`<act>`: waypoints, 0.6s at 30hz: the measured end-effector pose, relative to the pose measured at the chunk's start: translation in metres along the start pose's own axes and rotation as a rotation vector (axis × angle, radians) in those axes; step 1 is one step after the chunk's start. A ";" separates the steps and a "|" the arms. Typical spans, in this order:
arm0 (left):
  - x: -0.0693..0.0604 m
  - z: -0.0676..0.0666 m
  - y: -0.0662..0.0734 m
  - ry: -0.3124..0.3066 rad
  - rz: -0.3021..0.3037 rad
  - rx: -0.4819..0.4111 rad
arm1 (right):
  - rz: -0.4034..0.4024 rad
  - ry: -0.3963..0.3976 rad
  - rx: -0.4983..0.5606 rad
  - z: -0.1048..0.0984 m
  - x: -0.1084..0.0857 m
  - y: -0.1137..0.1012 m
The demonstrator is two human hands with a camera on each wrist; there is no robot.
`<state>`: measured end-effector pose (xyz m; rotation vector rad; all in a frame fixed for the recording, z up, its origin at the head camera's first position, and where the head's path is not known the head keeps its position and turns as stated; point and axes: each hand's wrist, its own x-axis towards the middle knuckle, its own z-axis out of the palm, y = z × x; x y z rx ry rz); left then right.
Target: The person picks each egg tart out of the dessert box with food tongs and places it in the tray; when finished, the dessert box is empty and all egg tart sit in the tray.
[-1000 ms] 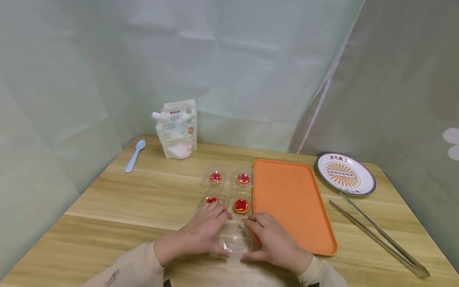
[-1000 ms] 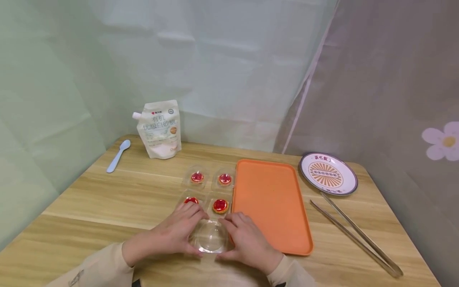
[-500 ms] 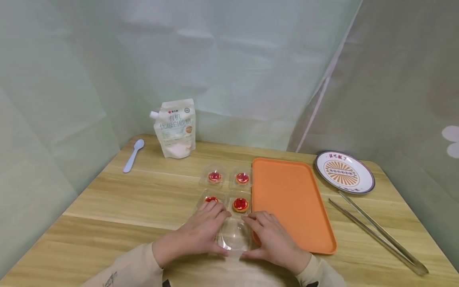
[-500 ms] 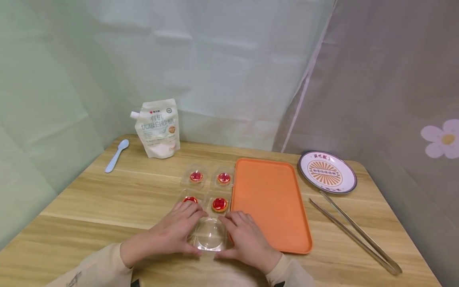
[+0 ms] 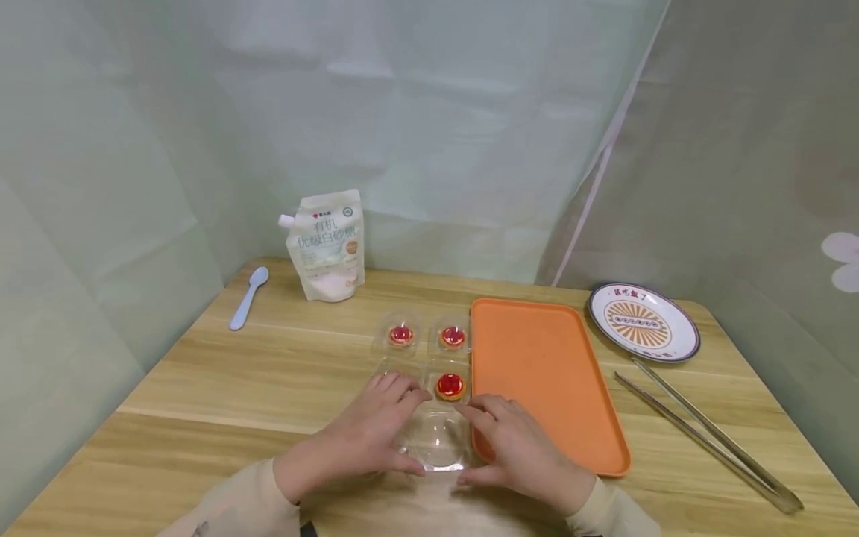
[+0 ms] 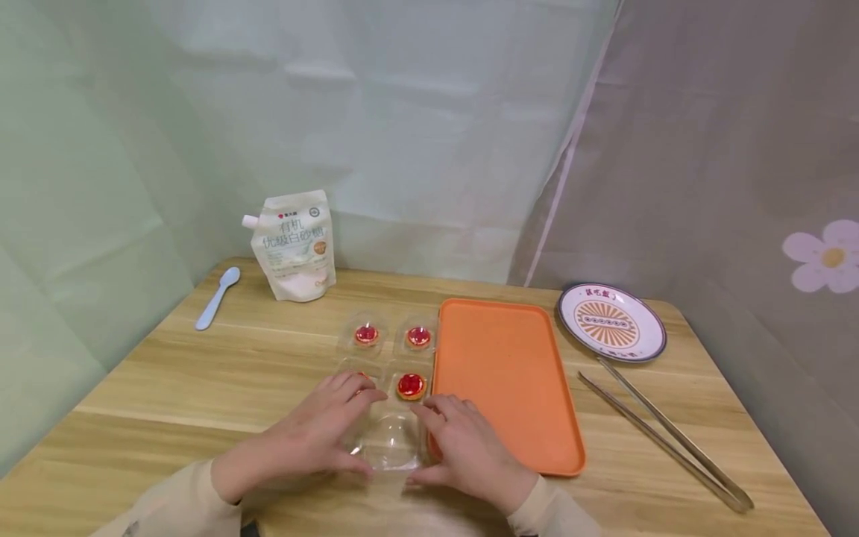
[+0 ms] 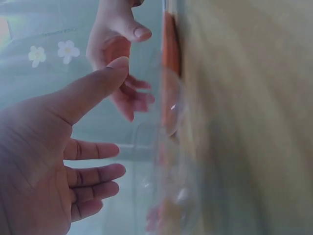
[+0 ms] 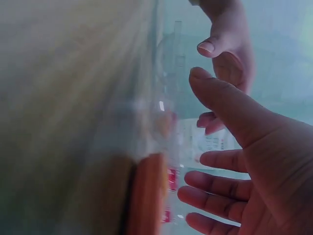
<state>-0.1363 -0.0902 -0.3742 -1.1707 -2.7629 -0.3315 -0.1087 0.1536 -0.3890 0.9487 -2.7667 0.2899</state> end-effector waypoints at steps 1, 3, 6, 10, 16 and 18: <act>0.000 -0.002 -0.002 0.009 0.004 -0.004 | -0.005 0.005 0.000 -0.003 0.000 0.000; 0.002 -0.005 -0.006 0.029 0.011 -0.026 | -0.016 0.014 -0.009 -0.008 0.001 0.002; 0.003 -0.011 -0.013 0.042 0.000 -0.071 | -0.043 0.035 -0.028 -0.016 0.004 0.005; 0.003 -0.018 -0.028 0.057 -0.050 -0.135 | -0.069 0.060 -0.032 -0.028 0.010 0.009; 0.007 -0.023 -0.056 0.128 -0.088 -0.153 | -0.091 0.069 -0.018 -0.044 0.025 0.012; 0.010 -0.024 -0.064 0.143 -0.099 -0.150 | -0.104 0.067 -0.019 -0.049 0.032 0.014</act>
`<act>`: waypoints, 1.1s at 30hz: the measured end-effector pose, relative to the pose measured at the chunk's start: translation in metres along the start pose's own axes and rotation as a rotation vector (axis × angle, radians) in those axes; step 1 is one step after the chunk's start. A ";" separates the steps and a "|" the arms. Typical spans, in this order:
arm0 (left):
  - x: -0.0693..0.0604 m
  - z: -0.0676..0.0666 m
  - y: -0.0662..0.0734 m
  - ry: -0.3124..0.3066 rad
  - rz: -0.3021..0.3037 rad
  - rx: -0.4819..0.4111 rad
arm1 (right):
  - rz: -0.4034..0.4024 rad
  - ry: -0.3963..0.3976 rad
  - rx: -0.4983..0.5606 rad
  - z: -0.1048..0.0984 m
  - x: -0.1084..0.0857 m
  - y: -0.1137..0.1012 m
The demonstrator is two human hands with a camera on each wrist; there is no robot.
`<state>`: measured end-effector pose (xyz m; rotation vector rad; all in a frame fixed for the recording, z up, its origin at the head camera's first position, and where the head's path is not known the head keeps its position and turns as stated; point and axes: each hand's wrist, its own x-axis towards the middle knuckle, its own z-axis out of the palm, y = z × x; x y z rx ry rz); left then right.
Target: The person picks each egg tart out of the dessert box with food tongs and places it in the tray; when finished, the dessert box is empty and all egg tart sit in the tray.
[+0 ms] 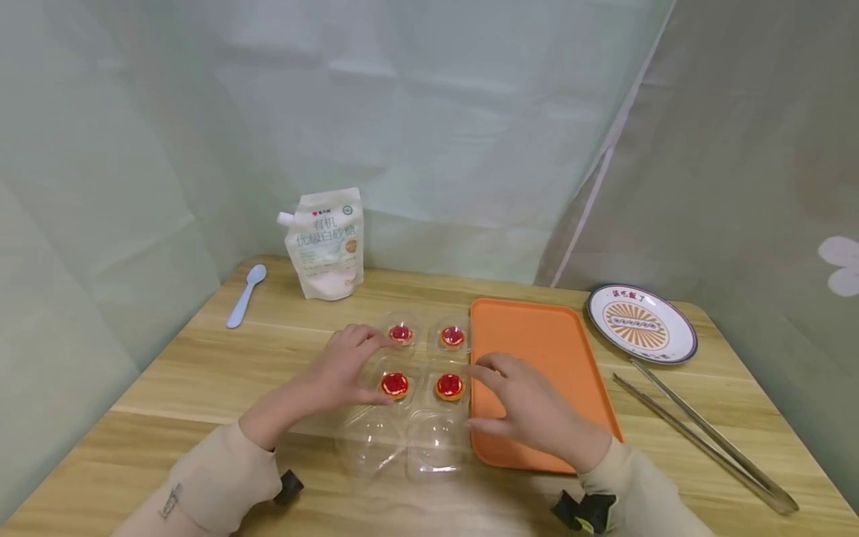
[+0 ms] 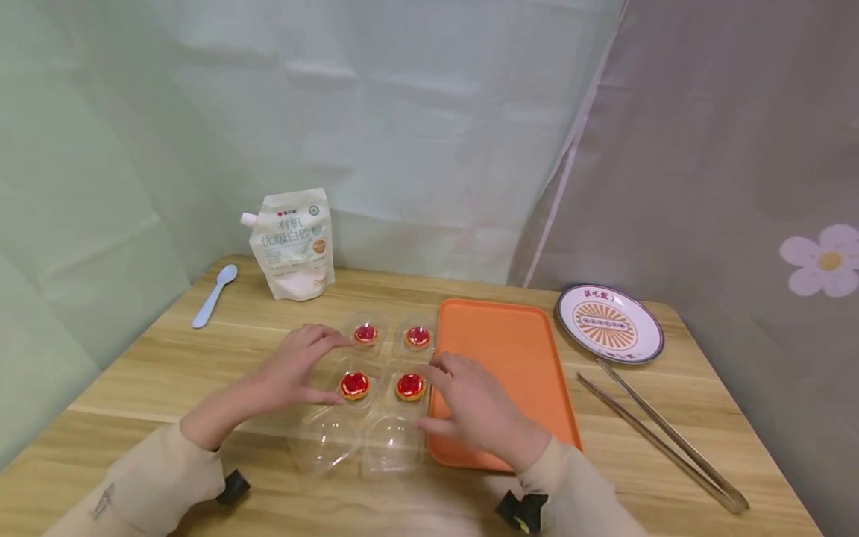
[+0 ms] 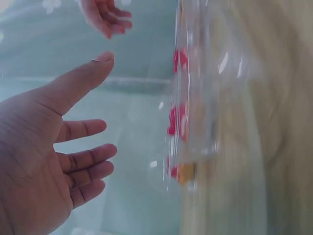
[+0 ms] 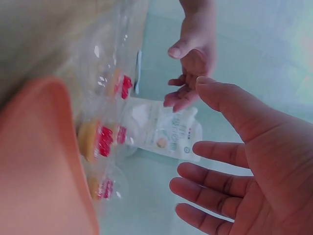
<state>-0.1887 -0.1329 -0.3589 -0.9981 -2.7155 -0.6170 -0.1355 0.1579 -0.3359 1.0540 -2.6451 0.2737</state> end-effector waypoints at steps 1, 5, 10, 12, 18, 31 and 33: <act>0.002 -0.001 -0.004 0.007 -0.006 -0.002 | -0.004 -0.002 0.003 -0.002 0.003 0.001; 0.008 -0.003 -0.019 0.018 -0.041 -0.023 | -0.002 -0.035 0.029 -0.008 0.015 0.006; 0.016 -0.002 -0.041 0.003 -0.109 -0.089 | 0.020 -0.092 0.036 -0.012 0.032 0.011; 0.019 0.000 -0.049 -0.002 -0.128 -0.110 | 0.021 -0.104 0.032 -0.013 0.039 0.013; 0.028 0.004 -0.068 -0.007 -0.135 -0.176 | 0.042 -0.158 0.062 -0.014 0.061 0.020; 0.041 0.017 -0.097 -0.141 -0.203 -0.471 | 0.091 -0.298 0.052 0.003 0.119 0.026; 0.043 0.020 -0.100 -0.155 -0.215 -0.488 | 0.093 -0.305 0.058 0.007 0.127 0.027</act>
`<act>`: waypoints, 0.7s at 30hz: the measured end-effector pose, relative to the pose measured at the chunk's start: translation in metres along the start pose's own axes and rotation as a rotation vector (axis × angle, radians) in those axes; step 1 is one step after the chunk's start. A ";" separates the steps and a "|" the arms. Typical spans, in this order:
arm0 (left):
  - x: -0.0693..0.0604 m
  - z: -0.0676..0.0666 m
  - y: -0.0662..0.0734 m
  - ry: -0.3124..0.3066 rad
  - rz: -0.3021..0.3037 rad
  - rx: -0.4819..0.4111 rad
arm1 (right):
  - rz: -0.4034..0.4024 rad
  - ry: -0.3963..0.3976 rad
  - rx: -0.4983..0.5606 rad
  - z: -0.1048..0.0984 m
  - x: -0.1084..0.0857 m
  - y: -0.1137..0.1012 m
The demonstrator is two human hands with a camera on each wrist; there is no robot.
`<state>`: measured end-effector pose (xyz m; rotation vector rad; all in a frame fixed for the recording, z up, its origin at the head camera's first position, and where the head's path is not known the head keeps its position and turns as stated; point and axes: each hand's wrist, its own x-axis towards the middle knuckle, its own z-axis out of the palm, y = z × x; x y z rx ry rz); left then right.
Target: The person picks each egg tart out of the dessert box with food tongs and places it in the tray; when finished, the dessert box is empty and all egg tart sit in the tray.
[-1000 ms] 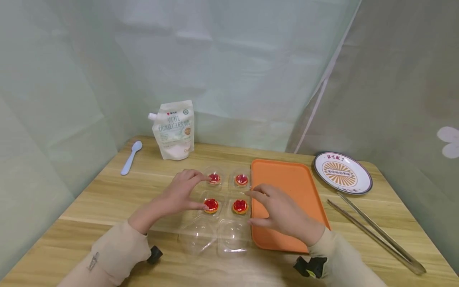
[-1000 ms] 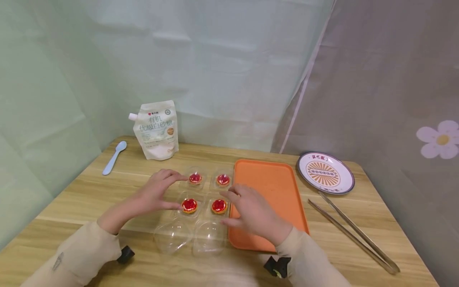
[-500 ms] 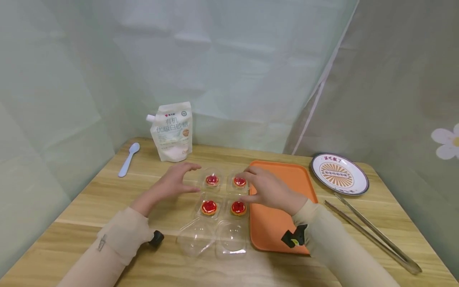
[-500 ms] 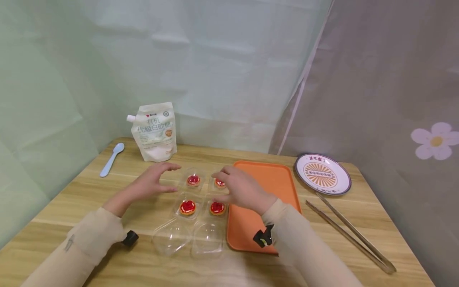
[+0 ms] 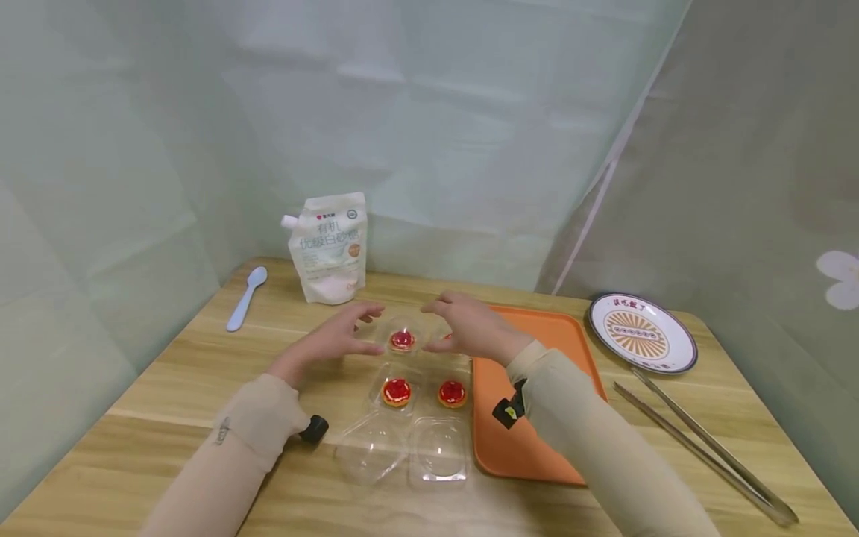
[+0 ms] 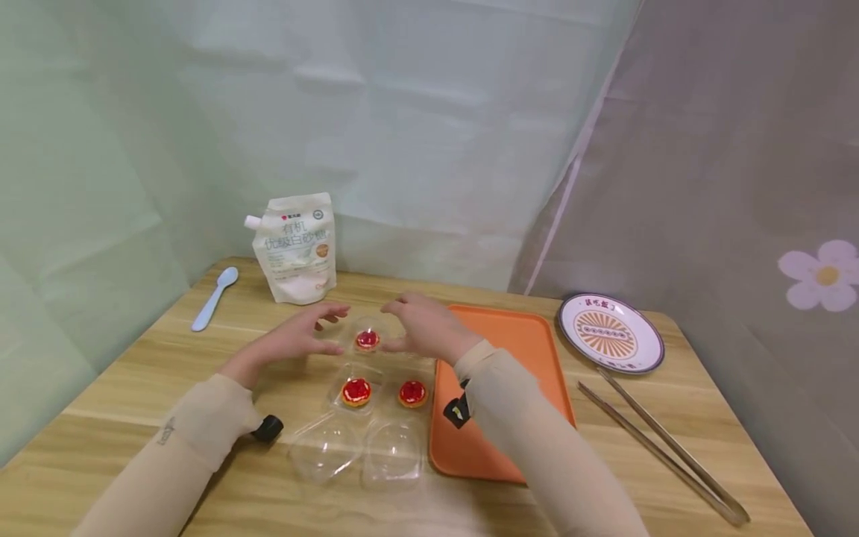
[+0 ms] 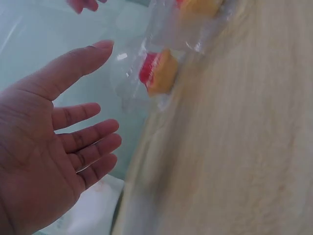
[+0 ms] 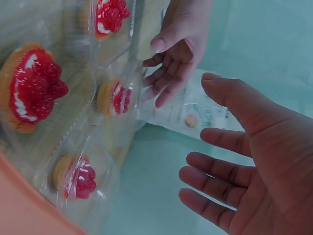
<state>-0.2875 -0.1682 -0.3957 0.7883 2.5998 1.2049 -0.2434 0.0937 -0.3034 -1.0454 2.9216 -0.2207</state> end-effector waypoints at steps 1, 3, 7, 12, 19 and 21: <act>0.001 0.001 -0.002 -0.007 -0.007 -0.008 | 0.002 -0.002 0.004 0.002 0.004 0.000; 0.003 0.003 -0.006 -0.024 -0.012 -0.030 | 0.007 -0.012 0.007 0.006 0.012 0.001; 0.005 0.006 -0.011 -0.051 -0.017 -0.100 | 0.025 -0.038 0.023 0.016 0.027 0.003; 0.006 0.010 -0.016 -0.055 -0.023 -0.132 | 0.053 -0.054 0.031 0.028 0.043 0.005; 0.007 0.015 -0.023 -0.035 -0.033 -0.156 | 0.068 -0.084 0.047 0.039 0.063 0.004; 0.007 0.017 -0.024 -0.031 -0.033 -0.156 | 0.055 -0.096 0.035 0.043 0.068 0.003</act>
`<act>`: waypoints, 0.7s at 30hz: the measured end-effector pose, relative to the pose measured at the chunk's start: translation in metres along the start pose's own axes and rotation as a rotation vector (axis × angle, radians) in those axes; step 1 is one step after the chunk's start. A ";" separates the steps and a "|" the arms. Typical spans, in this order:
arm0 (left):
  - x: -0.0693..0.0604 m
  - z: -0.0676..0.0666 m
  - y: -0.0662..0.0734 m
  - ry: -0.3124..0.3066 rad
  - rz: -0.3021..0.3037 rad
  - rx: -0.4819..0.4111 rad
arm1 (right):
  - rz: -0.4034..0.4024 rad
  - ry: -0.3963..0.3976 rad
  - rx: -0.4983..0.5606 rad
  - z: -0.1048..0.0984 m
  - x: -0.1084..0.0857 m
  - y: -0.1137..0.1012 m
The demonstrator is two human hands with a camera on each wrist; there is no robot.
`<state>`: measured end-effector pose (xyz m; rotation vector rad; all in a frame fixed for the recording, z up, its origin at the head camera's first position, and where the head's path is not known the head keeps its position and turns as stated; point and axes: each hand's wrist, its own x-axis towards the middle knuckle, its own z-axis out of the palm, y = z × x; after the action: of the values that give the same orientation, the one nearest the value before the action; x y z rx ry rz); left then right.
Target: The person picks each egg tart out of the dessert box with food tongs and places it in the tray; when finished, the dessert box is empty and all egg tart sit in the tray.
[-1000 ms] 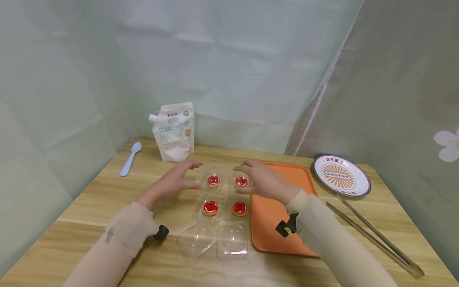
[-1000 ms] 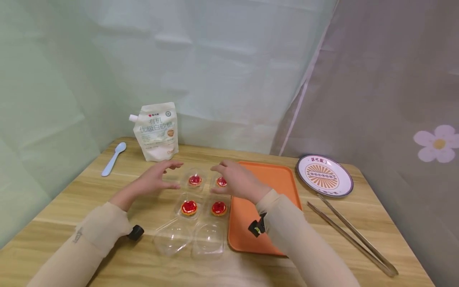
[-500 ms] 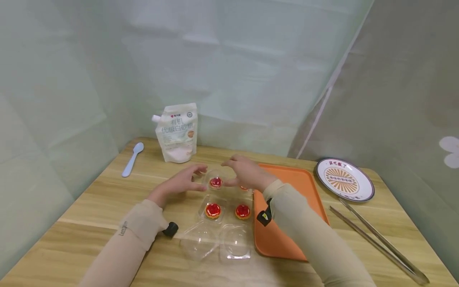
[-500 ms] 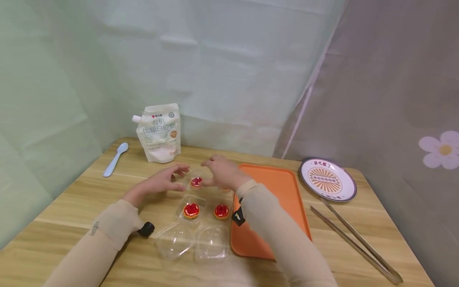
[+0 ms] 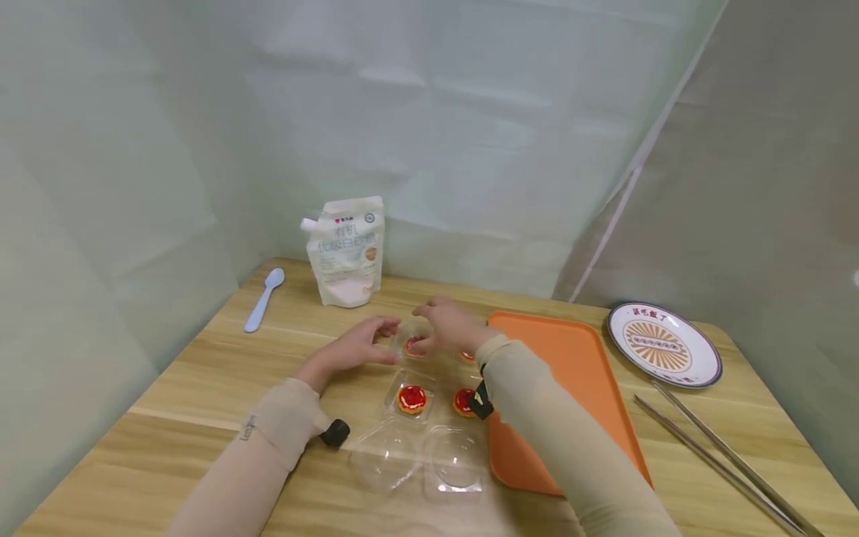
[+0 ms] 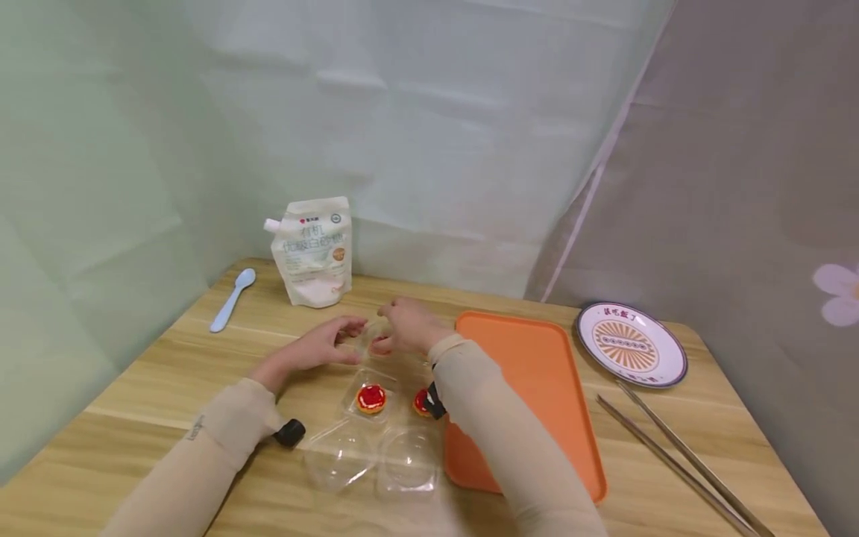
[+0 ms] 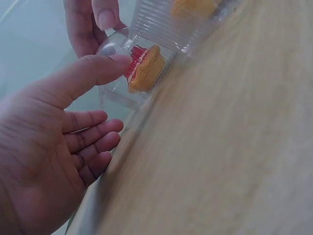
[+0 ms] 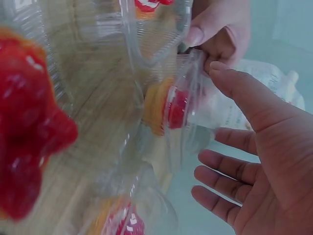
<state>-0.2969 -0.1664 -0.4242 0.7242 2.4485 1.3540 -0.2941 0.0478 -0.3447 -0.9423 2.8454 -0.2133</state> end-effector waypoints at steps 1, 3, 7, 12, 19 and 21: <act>0.000 0.000 0.000 0.003 0.000 0.004 | -0.007 -0.002 -0.014 0.001 0.002 0.000; 0.000 0.001 -0.001 0.009 0.004 0.016 | -0.022 -0.010 -0.043 0.004 0.007 -0.002; 0.000 0.002 0.000 0.019 0.023 0.033 | -0.048 -0.006 -0.081 0.007 0.013 -0.005; 0.001 0.006 0.001 0.034 0.048 0.059 | -0.055 -0.011 -0.104 0.009 0.014 -0.010; 0.001 0.005 0.002 0.047 0.031 0.089 | -0.053 -0.040 -0.147 0.010 0.017 -0.016; 0.000 0.005 0.002 0.048 0.024 0.085 | -0.049 -0.052 -0.154 0.010 0.018 -0.017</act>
<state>-0.2941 -0.1622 -0.4254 0.7508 2.5566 1.2969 -0.2964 0.0229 -0.3534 -1.0302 2.8263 0.0259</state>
